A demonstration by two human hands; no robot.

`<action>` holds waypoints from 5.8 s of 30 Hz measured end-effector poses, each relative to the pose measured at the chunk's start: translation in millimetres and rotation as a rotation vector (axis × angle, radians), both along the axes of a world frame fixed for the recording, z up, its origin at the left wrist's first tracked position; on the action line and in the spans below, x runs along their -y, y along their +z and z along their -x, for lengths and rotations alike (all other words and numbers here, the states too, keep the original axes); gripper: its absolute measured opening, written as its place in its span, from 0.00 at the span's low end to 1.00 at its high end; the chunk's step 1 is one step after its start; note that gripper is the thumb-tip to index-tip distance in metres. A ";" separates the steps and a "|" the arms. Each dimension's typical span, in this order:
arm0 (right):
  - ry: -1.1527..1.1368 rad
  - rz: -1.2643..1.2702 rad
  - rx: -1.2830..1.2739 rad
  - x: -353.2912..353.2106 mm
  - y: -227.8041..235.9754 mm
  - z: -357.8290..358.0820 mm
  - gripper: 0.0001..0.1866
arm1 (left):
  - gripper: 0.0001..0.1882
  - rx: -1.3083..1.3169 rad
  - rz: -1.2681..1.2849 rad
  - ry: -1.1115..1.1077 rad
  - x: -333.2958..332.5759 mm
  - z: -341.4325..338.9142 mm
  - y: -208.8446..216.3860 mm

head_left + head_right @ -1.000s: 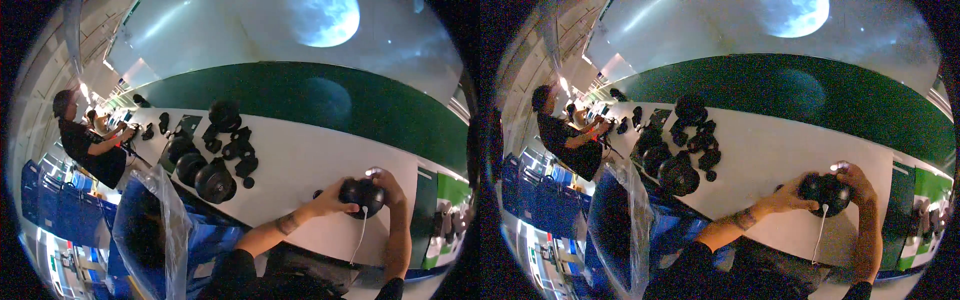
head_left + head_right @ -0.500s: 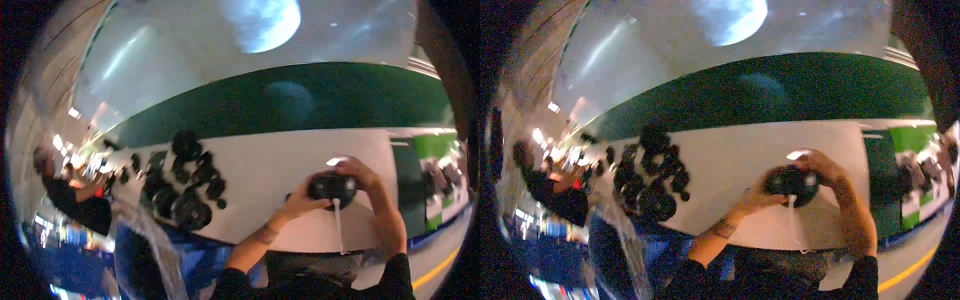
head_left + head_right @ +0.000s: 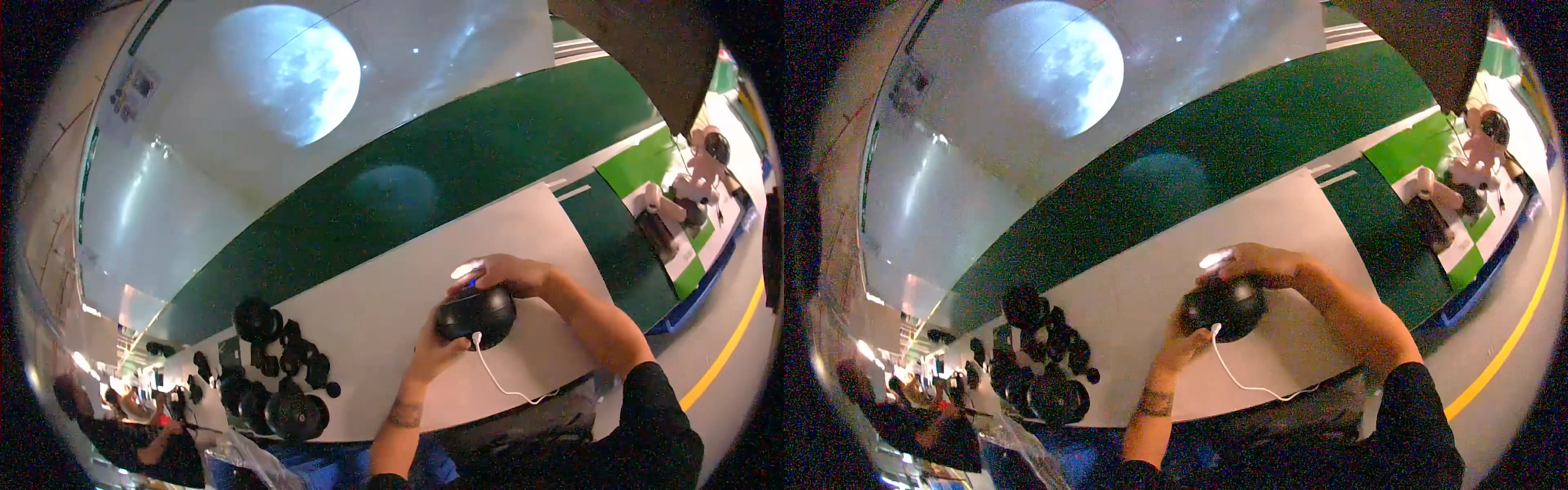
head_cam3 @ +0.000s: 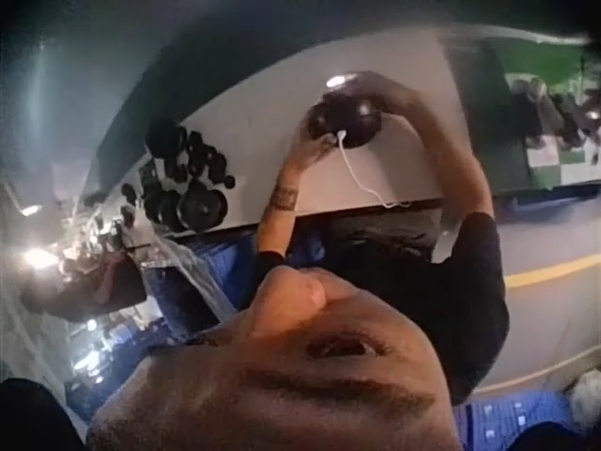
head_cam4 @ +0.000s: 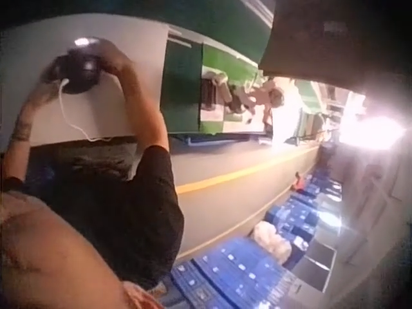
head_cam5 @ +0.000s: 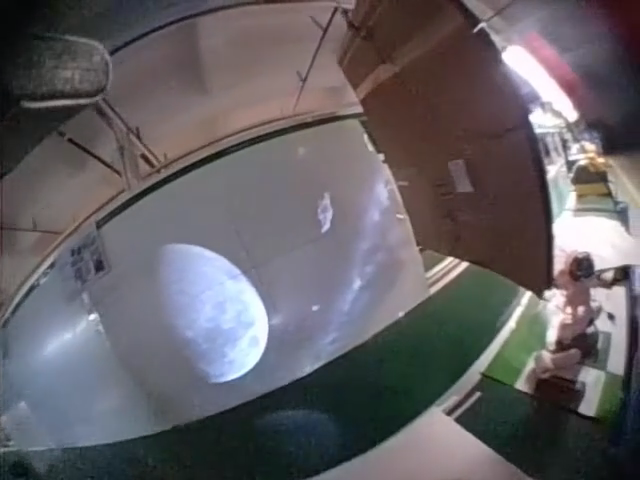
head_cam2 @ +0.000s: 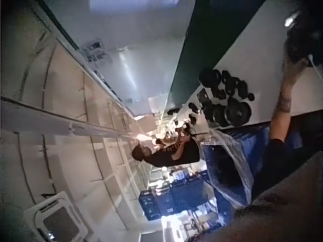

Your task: Assembling and testing spherical light projectors on a factory production line.

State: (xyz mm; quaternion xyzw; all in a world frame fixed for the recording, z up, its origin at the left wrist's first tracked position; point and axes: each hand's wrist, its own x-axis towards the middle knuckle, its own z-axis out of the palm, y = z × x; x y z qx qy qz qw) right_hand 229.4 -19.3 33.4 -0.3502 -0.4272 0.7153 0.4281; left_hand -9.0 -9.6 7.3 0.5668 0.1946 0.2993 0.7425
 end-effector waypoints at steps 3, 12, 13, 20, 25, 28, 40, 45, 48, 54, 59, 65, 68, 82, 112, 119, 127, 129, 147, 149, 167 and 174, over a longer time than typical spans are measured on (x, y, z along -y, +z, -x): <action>0.012 0.000 0.031 -2.1 12.8 3.0 0.21 | 0.49 -0.006 0.026 0.008 1.4 1.1 3.7; 0.043 -0.011 0.103 -10.0 -10.2 2.4 0.26 | 0.49 -0.045 0.092 0.063 3.9 6.7 5.8; 0.032 -0.078 0.016 -7.4 -11.2 2.2 0.23 | 0.49 -0.051 0.087 0.058 3.3 7.7 5.3; 0.027 -0.039 0.073 -8.6 -5.7 2.7 0.24 | 0.49 -0.045 0.093 0.030 1.2 9.3 4.8; 0.033 -0.029 0.017 -5.1 0.2 3.3 0.20 | 0.49 -0.015 0.087 0.035 1.4 7.9 4.5; 0.021 -0.047 0.002 -4.0 -1.5 2.0 0.20 | 0.49 -0.081 0.111 0.048 2.2 9.5 9.1; -0.005 -0.034 -0.031 -9.4 -18.5 -2.7 0.26 | 0.49 -0.103 0.042 0.048 1.7 6.9 8.7; 0.019 -0.020 0.005 -13.3 -26.7 -8.3 0.26 | 0.49 -0.086 -0.001 0.030 -2.1 3.1 7.1; -0.004 0.001 -0.018 -11.4 -23.3 -4.7 0.25 | 0.49 -0.081 -0.018 0.034 -1.1 2.7 9.5; -0.024 0.051 0.069 -12.0 -20.8 -1.8 0.27 | 0.48 -0.073 -0.002 0.023 -1.7 5.9 3.6; -0.258 -0.378 0.230 -12.1 -16.5 -7.6 0.23 | 0.50 -0.060 -0.001 0.010 -1.4 5.2 0.3; -0.490 -0.422 0.423 19.4 27.0 -11.5 0.16 | 0.56 0.008 0.070 0.047 -4.0 11.6 -10.2; -0.462 -0.542 0.607 39.5 42.3 -12.6 0.25 | 0.61 -0.054 0.076 0.054 -0.7 14.4 12.8; -0.232 -0.507 0.561 69.0 11.1 -17.5 0.55 | 0.66 -0.186 -0.230 0.069 7.6 5.0 31.3; -0.661 -1.481 1.205 57.7 36.4 42.3 0.13 | 0.59 -0.273 -0.688 0.374 1.0 -17.7 -5.5; -0.595 -1.566 1.025 67.5 47.1 66.4 0.14 | 0.59 -0.135 -0.393 0.392 -3.3 -16.8 -17.1; -0.737 -1.353 0.949 69.1 30.6 41.3 0.15 | 0.59 -0.258 -0.826 0.438 -0.6 -21.1 1.7; -0.762 -1.136 0.806 68.0 37.1 32.6 0.17 | 0.60 -0.343 -0.772 0.453 3.6 -19.1 5.1; -0.526 -1.212 1.253 78.7 54.3 41.8 0.13 | 0.60 -0.347 -0.899 0.504 9.5 -23.4 10.6; -0.475 -1.158 1.297 78.5 57.3 43.2 0.13 | 0.58 -0.280 -0.975 0.535 7.4 -23.8 8.4; -0.112 -0.637 0.645 57.8 9.4 -31.4 0.55 | 0.57 -0.132 -0.986 0.295 11.2 -11.8 -7.5; -0.107 -0.652 0.638 59.9 13.5 -36.1 0.51 | 0.50 -0.196 -1.103 0.331 18.8 -11.8 -4.1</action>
